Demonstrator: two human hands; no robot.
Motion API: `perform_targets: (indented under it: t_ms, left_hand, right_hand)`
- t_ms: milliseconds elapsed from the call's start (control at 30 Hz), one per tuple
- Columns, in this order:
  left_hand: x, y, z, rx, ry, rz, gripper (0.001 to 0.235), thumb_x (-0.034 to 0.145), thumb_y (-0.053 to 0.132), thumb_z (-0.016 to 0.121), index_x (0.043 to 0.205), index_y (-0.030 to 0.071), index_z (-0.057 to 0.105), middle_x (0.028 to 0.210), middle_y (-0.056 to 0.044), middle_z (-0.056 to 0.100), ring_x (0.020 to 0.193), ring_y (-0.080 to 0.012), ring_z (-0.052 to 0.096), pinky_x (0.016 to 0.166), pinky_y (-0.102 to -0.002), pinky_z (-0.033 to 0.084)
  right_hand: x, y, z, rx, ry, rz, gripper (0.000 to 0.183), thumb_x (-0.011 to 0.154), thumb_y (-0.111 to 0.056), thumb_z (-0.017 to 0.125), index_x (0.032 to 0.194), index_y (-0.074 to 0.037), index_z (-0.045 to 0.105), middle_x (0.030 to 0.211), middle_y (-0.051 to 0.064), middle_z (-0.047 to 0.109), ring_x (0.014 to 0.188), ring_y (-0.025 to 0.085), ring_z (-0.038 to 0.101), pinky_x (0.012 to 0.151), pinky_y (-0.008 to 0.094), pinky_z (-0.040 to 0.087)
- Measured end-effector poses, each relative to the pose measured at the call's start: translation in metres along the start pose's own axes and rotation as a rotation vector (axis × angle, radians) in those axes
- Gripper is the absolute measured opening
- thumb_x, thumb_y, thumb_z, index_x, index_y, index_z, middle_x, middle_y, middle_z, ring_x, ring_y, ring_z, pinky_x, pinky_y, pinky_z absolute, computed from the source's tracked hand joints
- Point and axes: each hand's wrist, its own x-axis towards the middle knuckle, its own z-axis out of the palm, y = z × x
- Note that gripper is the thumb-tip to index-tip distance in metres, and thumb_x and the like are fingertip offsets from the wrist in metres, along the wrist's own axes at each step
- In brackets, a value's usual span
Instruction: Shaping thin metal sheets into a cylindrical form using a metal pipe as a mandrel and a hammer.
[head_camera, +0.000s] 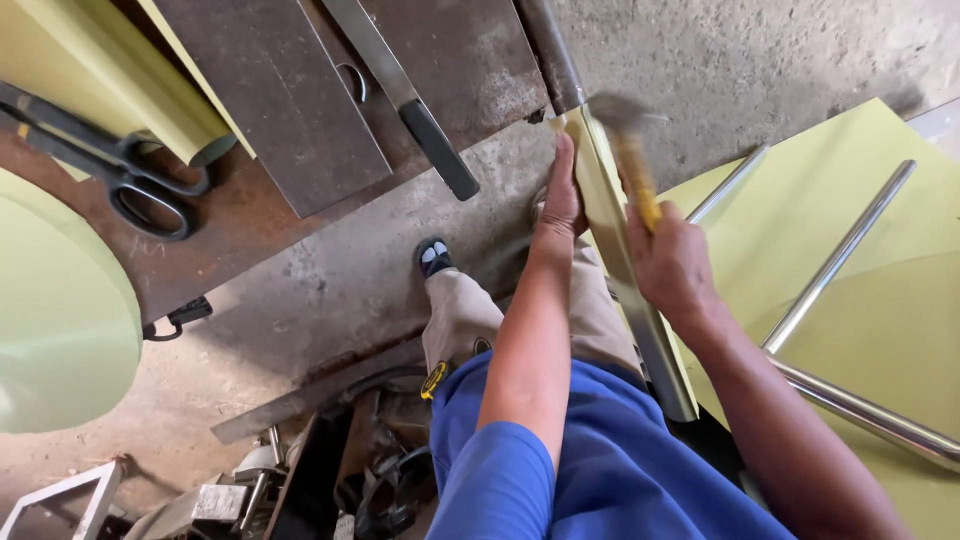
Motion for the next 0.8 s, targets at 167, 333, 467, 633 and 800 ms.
perform_targets:
  t_ms: [167,333,467,633,800]
  left_hand:
    - [-0.033,0.018,0.024,-0.002,0.126,-0.011,0.074,0.102,0.071,0.045,0.143,0.009,0.054,0.126,-0.007,0.064,0.113,-0.0219,0.061,0.097,-0.037,0.051]
    - [-0.044,0.010,0.051,-0.005,0.107,0.104,0.075,0.105,0.068,0.044,0.150,0.008,0.051,0.138,-0.003,0.062,0.124,-0.0173,0.058,0.108,-0.031,0.047]
    - [-0.052,0.018,0.077,0.049,0.262,0.013,0.081,0.104,0.073,0.040,0.145,0.004,0.052,0.118,-0.012,0.060,0.103,-0.0240,0.058,0.091,-0.037,0.049]
    - [-0.040,-0.012,0.035,-0.071,0.024,0.005,0.085,0.108,0.073,0.036,0.132,-0.007,0.052,0.094,-0.027,0.063,0.084,-0.0390,0.063,0.075,-0.049,0.054]
    - [-0.040,0.005,0.056,0.019,0.319,0.079,0.079,0.100,0.075,0.045,0.140,0.009,0.057,0.108,-0.005,0.072,0.099,-0.0179,0.070,0.092,-0.034,0.056]
  right_hand:
    - [0.006,0.027,0.013,-0.182,-0.101,-0.064,0.045,0.106,-0.036,0.063,0.087,0.005,0.059,0.075,0.035,0.062,0.077,0.056,0.062,0.066,0.060,0.048]
    - [0.004,0.027,0.015,-0.139,-0.064,-0.086,0.042,0.106,-0.034,0.064,0.089,0.005,0.060,0.075,0.035,0.062,0.078,0.056,0.061,0.065,0.060,0.048]
    - [-0.017,0.024,-0.012,-0.093,-0.050,-0.074,0.040,0.107,-0.031,0.065,0.089,0.004,0.059,0.075,0.033,0.062,0.076,0.054,0.062,0.062,0.057,0.047]
    - [-0.055,0.018,-0.033,0.074,0.066,0.069,0.033,0.105,-0.029,0.063,0.095,0.002,0.059,0.071,0.029,0.060,0.063,0.049,0.063,0.060,0.055,0.046]
    - [-0.042,0.069,0.002,-0.215,-0.086,-0.073,0.043,0.112,-0.027,0.071,0.085,0.003,0.056,0.066,0.025,0.057,0.064,0.045,0.057,0.058,0.049,0.044]
